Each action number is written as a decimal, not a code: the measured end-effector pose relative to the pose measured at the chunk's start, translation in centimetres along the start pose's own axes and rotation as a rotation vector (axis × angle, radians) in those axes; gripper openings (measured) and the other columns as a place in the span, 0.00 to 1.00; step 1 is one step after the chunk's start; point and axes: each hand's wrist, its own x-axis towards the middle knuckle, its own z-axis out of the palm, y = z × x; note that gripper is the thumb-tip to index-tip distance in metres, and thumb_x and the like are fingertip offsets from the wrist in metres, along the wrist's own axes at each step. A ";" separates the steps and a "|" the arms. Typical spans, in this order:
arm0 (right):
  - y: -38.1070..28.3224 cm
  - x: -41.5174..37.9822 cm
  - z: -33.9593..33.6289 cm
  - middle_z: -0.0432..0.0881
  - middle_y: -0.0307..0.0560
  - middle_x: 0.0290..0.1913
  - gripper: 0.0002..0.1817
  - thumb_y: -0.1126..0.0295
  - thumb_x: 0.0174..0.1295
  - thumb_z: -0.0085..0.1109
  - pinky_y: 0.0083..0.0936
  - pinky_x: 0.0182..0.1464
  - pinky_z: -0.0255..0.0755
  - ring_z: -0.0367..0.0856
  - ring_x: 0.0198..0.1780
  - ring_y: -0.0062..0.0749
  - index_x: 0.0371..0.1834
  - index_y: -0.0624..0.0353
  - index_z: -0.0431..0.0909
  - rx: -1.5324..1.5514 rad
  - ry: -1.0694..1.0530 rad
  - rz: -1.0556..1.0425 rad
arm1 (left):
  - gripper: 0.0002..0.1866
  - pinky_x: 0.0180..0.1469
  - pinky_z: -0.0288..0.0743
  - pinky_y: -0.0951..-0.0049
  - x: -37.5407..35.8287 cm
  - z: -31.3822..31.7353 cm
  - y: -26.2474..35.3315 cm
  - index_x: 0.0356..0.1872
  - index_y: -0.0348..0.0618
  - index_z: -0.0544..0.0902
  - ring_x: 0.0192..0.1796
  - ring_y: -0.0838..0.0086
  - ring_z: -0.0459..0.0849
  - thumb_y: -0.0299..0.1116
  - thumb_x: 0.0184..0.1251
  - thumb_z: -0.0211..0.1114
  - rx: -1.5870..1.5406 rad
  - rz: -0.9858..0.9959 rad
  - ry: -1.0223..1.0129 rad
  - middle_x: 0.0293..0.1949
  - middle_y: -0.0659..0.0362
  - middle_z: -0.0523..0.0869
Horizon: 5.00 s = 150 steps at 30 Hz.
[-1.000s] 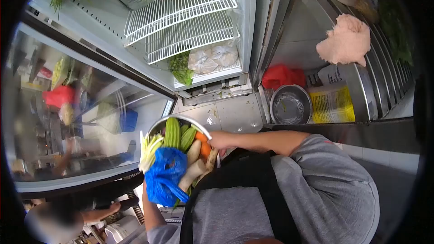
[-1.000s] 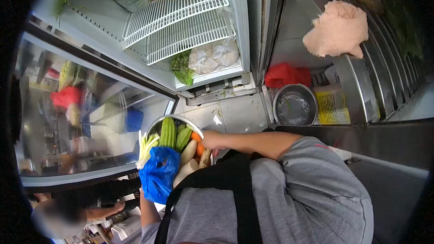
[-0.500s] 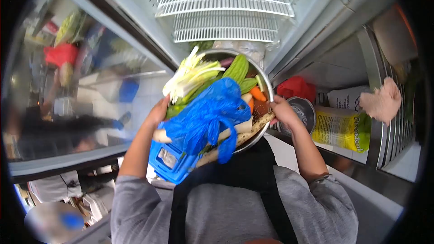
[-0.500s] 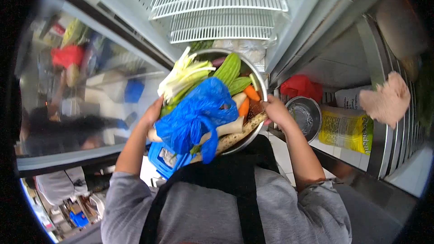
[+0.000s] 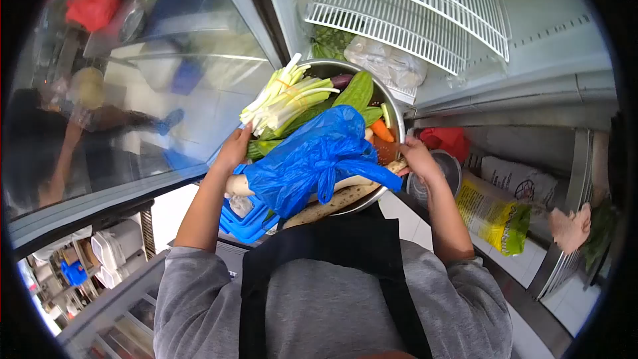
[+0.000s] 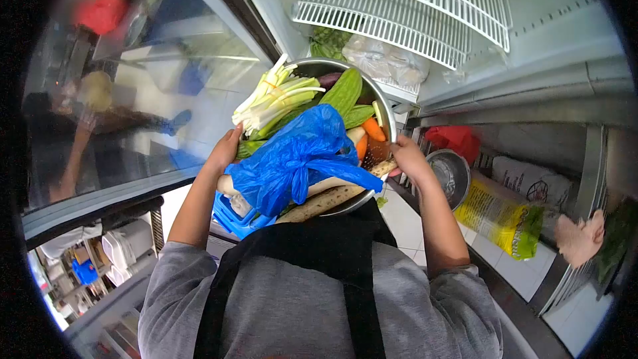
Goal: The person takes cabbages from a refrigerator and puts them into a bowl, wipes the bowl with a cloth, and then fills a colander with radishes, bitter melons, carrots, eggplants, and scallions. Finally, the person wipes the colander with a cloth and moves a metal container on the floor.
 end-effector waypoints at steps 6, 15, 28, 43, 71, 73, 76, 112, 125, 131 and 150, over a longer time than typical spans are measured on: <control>3.0 8.2 1.7 0.80 0.49 0.45 0.17 0.64 0.70 0.48 0.27 0.26 0.84 0.84 0.37 0.34 0.57 0.62 0.71 -0.079 -0.165 0.106 | 0.37 0.38 0.77 0.63 3.3 1.7 -5.4 0.44 0.31 0.77 0.41 0.56 0.84 0.63 0.70 0.44 0.074 -0.040 0.133 0.38 0.39 0.83; 5.5 14.9 3.9 0.80 0.42 0.38 0.13 0.63 0.71 0.49 0.29 0.36 0.75 0.76 0.37 0.26 0.51 0.58 0.74 -0.266 -0.249 0.135 | 0.31 0.46 0.71 0.62 4.0 4.1 -11.8 0.34 0.34 0.76 0.39 0.56 0.80 0.59 0.71 0.48 -0.045 -0.051 0.271 0.32 0.40 0.80; 5.5 17.9 10.4 0.81 0.53 0.35 0.15 0.64 0.68 0.51 0.34 0.39 0.73 0.80 0.35 0.36 0.49 0.66 0.75 -0.540 -0.547 -0.185 | 0.37 0.63 0.63 0.62 -2.1 3.8 -20.9 0.58 0.32 0.75 0.62 0.50 0.73 0.59 0.70 0.41 -0.018 -0.259 0.537 0.57 0.38 0.77; -4.0 9.0 21.7 0.81 0.41 0.52 0.24 0.71 0.44 0.63 0.44 0.56 0.67 0.74 0.60 0.42 0.49 0.45 0.79 -0.990 -0.893 -1.426 | 0.29 0.62 0.66 0.59 -2.6 5.6 -24.6 0.65 0.48 0.70 0.62 0.51 0.74 0.54 0.72 0.42 0.037 -0.406 0.641 0.62 0.44 0.74; -42.2 21.4 -14.4 0.81 0.53 0.51 0.21 0.65 0.62 0.56 0.39 0.56 0.69 0.78 0.53 0.52 0.59 0.51 0.73 -0.537 0.951 -1.057 | 0.33 0.58 0.68 0.56 -3.1 6.0 -25.0 0.56 0.37 0.77 0.57 0.45 0.76 0.58 0.71 0.42 -0.076 -0.348 0.780 0.52 0.38 0.80; -42.7 19.3 -13.5 0.79 0.53 0.56 0.25 0.61 0.62 0.57 0.42 0.59 0.67 0.76 0.57 0.53 0.64 0.47 0.69 -0.624 0.981 -0.977 | 0.33 0.58 0.68 0.56 -3.0 5.9 -24.9 0.56 0.37 0.77 0.57 0.45 0.76 0.58 0.71 0.42 -0.083 -0.331 0.771 0.52 0.38 0.80; -40.6 16.8 -10.1 0.63 0.52 0.71 0.32 0.46 0.63 0.52 0.57 0.64 0.57 0.64 0.68 0.54 0.69 0.40 0.62 -0.898 1.009 -1.074 | 0.35 0.58 0.68 0.55 -3.0 6.1 -26.3 0.54 0.32 0.77 0.56 0.43 0.77 0.58 0.71 0.43 -0.048 -0.349 0.762 0.51 0.36 0.80; -7.1 3.8 14.0 0.69 0.55 0.60 0.50 0.72 0.65 0.59 0.30 0.52 0.75 0.74 0.56 0.35 0.75 0.48 0.24 0.186 -0.779 -0.079 | 0.33 0.42 0.74 0.57 -11.1 14.2 2.1 0.52 0.39 0.74 0.40 0.52 0.82 0.51 0.50 0.72 0.396 0.309 0.568 0.37 0.46 0.83; -13.1 17.3 -5.1 0.73 0.50 0.50 0.22 0.71 0.64 0.55 0.38 0.48 0.77 0.76 0.46 0.40 0.59 0.58 0.61 0.630 0.197 -0.650 | 0.32 0.51 0.75 0.60 -6.1 10.8 -0.6 0.59 0.43 0.74 0.54 0.58 0.77 0.48 0.56 0.68 0.491 0.369 0.369 0.52 0.53 0.77; -21.8 34.1 -17.4 0.80 0.47 0.47 0.13 0.66 0.65 0.57 0.36 0.48 0.76 0.79 0.43 0.39 0.49 0.57 0.77 0.707 0.100 -0.764 | 0.33 0.54 0.74 0.62 -5.6 14.5 -3.8 0.58 0.43 0.75 0.56 0.59 0.74 0.48 0.53 0.70 0.739 0.268 0.158 0.55 0.53 0.74; -11.8 20.1 4.7 0.72 0.52 0.57 0.17 0.71 0.71 0.43 0.33 0.62 0.63 0.70 0.58 0.38 0.60 0.67 0.66 -0.200 0.279 -1.223 | 0.36 0.53 0.73 0.58 -6.2 14.7 -2.0 0.62 0.39 0.63 0.51 0.50 0.80 0.42 0.56 0.70 -0.035 0.484 0.346 0.51 0.43 0.78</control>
